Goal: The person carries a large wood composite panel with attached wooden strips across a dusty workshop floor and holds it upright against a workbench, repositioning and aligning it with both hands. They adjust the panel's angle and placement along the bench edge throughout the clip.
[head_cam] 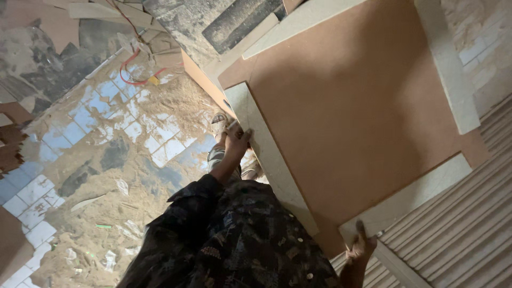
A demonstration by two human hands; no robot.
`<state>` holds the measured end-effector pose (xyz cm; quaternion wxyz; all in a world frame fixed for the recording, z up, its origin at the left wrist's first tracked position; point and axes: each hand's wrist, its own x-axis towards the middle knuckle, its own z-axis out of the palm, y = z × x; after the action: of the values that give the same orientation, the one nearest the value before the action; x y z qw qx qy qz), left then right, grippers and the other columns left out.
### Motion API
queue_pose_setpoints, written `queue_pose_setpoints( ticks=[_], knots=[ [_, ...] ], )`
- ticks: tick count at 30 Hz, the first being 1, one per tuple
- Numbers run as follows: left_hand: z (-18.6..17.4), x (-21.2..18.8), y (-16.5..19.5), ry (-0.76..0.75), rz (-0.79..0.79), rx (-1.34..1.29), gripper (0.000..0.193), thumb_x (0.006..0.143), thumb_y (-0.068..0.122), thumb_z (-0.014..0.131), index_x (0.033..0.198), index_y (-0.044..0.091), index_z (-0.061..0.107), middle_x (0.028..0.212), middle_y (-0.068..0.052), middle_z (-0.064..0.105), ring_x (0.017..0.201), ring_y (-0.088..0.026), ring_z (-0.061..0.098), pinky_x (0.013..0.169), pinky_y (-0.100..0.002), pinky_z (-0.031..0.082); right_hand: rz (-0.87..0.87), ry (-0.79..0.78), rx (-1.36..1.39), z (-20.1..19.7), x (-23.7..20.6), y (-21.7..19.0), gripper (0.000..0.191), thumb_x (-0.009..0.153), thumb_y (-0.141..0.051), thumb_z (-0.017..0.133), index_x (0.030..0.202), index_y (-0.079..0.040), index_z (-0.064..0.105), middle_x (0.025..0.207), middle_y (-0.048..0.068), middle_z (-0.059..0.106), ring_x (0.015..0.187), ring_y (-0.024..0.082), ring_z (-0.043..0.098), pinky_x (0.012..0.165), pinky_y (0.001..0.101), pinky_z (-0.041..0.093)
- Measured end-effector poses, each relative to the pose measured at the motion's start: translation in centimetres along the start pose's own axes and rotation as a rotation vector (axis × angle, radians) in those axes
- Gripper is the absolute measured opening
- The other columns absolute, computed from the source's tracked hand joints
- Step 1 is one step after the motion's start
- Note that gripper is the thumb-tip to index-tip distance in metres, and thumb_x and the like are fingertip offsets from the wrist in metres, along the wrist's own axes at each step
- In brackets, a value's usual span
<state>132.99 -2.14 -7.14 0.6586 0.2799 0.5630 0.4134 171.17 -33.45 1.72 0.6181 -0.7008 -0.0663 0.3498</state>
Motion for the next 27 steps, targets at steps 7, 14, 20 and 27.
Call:
queue_pose_setpoints(
  ticks=[7, 14, 20, 27],
  knots=[
    [0.1, 0.9, 1.1, 0.019, -0.041, 0.055, 0.022, 0.099, 0.018, 0.067, 0.103, -0.004, 0.069, 0.08, -0.009, 0.071, 0.062, -0.015, 0.066, 0.053, -0.03, 0.054, -0.013, -0.015, 0.042, 0.5, -0.9, 0.3, 0.065, 0.088, -0.007, 0.08, 0.146, 0.005, 0.052, 0.135, 0.012, 0.063, 0.117, 0.027, 0.062, 0.097, 0.0429, 0.053],
    [0.4, 3.2, 3.3, 0.064, -0.049, 0.223, 0.029, 0.099, 0.021, 0.071, 0.094, -0.007, 0.065, 0.076, -0.013, 0.066, 0.062, -0.018, 0.064, 0.052, -0.033, 0.054, 0.029, 0.059, 0.056, 2.9, -1.7, 1.1, 0.06, 0.089, -0.011, 0.081, 0.142, 0.005, 0.057, 0.13, 0.013, 0.066, 0.114, 0.03, 0.064, 0.093, 0.0449, 0.054],
    [0.4, 3.9, 4.8, -0.008, -0.042, 0.162, 0.029, 0.096, 0.024, 0.069, 0.094, -0.004, 0.066, 0.077, -0.01, 0.071, 0.063, -0.018, 0.067, 0.053, -0.033, 0.056, -0.013, 0.17, -0.15, 4.5, -1.3, 0.9, 0.054, 0.091, -0.015, 0.081, 0.138, 0.001, 0.06, 0.129, 0.008, 0.066, 0.113, 0.025, 0.063, 0.095, 0.042, 0.053],
    [1.1, 4.4, 7.5, 0.025, 0.019, 0.365, 0.031, 0.094, 0.027, 0.07, 0.09, -0.004, 0.065, 0.073, -0.012, 0.067, 0.061, -0.02, 0.066, 0.052, -0.036, 0.054, 0.059, 0.253, -0.118, 5.7, -3.0, 1.7, 0.054, 0.09, -0.014, 0.079, 0.139, -0.002, 0.059, 0.124, 0.007, 0.066, 0.106, 0.024, 0.063, 0.087, 0.0423, 0.053]
  ],
)
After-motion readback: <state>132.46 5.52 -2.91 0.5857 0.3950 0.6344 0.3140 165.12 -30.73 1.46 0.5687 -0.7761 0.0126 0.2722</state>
